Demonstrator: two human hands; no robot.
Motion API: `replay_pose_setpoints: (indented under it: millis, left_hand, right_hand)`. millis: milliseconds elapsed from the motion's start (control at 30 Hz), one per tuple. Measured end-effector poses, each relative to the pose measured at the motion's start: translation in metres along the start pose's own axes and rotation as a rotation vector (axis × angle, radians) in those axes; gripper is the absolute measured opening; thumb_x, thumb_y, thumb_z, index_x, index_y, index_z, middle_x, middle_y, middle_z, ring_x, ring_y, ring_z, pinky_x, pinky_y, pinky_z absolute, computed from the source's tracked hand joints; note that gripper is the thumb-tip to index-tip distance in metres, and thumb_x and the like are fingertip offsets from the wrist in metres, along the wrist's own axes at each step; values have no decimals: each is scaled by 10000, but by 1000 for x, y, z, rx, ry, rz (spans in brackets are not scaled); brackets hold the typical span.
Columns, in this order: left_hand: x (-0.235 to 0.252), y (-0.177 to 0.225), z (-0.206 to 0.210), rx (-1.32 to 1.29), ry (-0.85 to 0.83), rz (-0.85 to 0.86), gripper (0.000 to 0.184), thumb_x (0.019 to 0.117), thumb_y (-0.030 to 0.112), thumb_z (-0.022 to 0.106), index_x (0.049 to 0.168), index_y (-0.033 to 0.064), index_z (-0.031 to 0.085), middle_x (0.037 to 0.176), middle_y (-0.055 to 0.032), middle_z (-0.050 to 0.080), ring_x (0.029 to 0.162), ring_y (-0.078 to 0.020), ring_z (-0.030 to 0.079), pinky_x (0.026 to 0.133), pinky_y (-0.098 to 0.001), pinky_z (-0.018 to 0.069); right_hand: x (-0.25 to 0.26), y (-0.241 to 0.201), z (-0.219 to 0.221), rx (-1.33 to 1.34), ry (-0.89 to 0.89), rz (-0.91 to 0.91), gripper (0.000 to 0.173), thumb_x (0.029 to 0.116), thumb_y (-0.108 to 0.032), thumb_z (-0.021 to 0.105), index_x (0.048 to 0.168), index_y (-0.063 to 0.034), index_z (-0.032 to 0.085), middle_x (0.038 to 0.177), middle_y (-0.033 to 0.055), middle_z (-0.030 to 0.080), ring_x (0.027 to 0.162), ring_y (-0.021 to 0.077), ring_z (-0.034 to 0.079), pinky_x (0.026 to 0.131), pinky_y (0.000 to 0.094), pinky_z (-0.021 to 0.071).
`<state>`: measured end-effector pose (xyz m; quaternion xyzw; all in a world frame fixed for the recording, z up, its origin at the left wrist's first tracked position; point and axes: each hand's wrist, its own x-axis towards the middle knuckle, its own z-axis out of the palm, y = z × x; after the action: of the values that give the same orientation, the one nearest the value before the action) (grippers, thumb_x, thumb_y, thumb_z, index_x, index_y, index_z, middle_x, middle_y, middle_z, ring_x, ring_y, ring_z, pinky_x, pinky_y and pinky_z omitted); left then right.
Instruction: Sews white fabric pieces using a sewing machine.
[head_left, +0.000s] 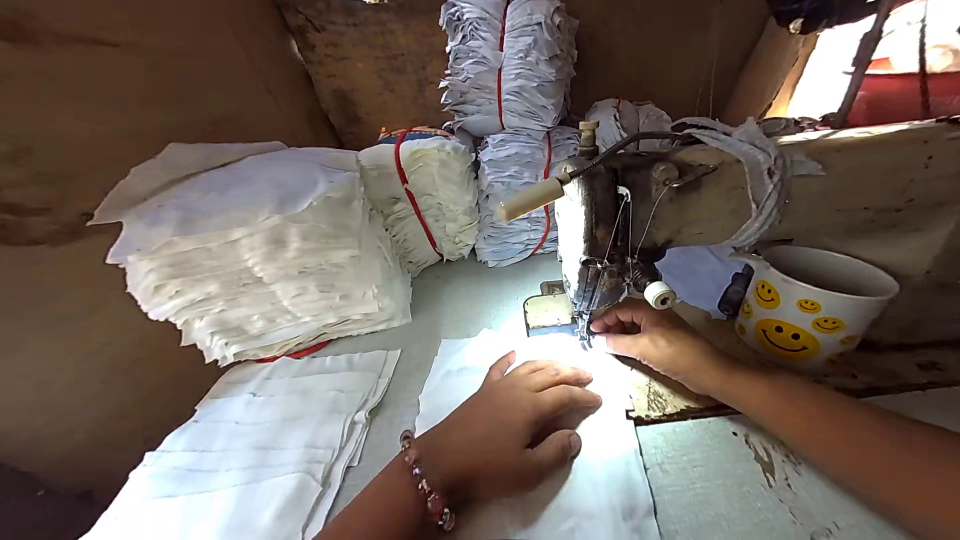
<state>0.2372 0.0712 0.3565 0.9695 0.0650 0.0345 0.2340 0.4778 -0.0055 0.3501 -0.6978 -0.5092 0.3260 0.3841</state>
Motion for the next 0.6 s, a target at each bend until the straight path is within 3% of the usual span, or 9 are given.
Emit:
replay_pose_setpoints:
  millis: [133,200,267,333,400,467,533,600]
  left_hand:
    - [-1,0,3,-21,67,7,407,1043,347,489,1377,176,647,1494,-28,566,1451,-253,450,1140,-726,228]
    - [-2,-2,8,13,245,39,357,1030,288,529,1307,132,691,1382,-54,651,1343,-257,566,1118,-681,329]
    - [0,-3,10,25,494,74,297,984,175,587,1231,87,728,1229,-73,715,1177,-215,657,1043,-530,474]
    - [2,3,6,-100,663,49,274,988,161,596,1200,64,741,1124,-56,723,1077,-110,663,969,-319,539]
    - [7,16,-3,-248,735,1,272,995,174,599,1213,78,731,1031,10,686,997,-30,646,907,-224,549]
    - [13,35,-12,-374,753,-87,295,981,169,605,1244,94,716,922,58,649,857,9,614,782,-160,517]
    - [23,55,-20,-545,736,-222,328,987,169,606,1298,109,693,889,58,613,754,-4,564,694,-164,474]
    - [34,70,-26,-703,720,-314,346,1027,167,570,1356,104,657,953,30,646,771,-42,572,724,-219,477]
  right_hand:
    - [5,-15,4,-5,-2,105,74,911,-59,749,977,-35,724,843,39,659,741,74,590,701,242,495]
    - [6,-13,6,-12,23,96,42,902,-43,754,937,-37,732,829,38,675,736,72,607,704,242,508]
    - [6,-12,7,-50,33,44,17,905,-53,750,918,-41,748,832,39,683,753,81,609,720,262,508]
    - [5,-11,10,-72,37,12,26,914,-64,743,911,-39,745,822,49,673,754,101,601,721,292,500]
    - [5,-11,11,-121,44,-14,57,935,-82,717,921,-31,739,829,64,666,769,123,595,731,319,493]
    - [4,-13,10,-152,35,-9,84,962,-89,685,969,-16,726,904,91,664,842,152,599,793,344,493]
    - [3,-11,9,-109,60,-6,81,961,-77,684,973,-5,718,923,105,659,853,167,604,801,355,499]
    - [4,-5,9,-64,96,-32,70,948,-76,697,912,-18,715,838,80,657,776,140,599,738,339,490]
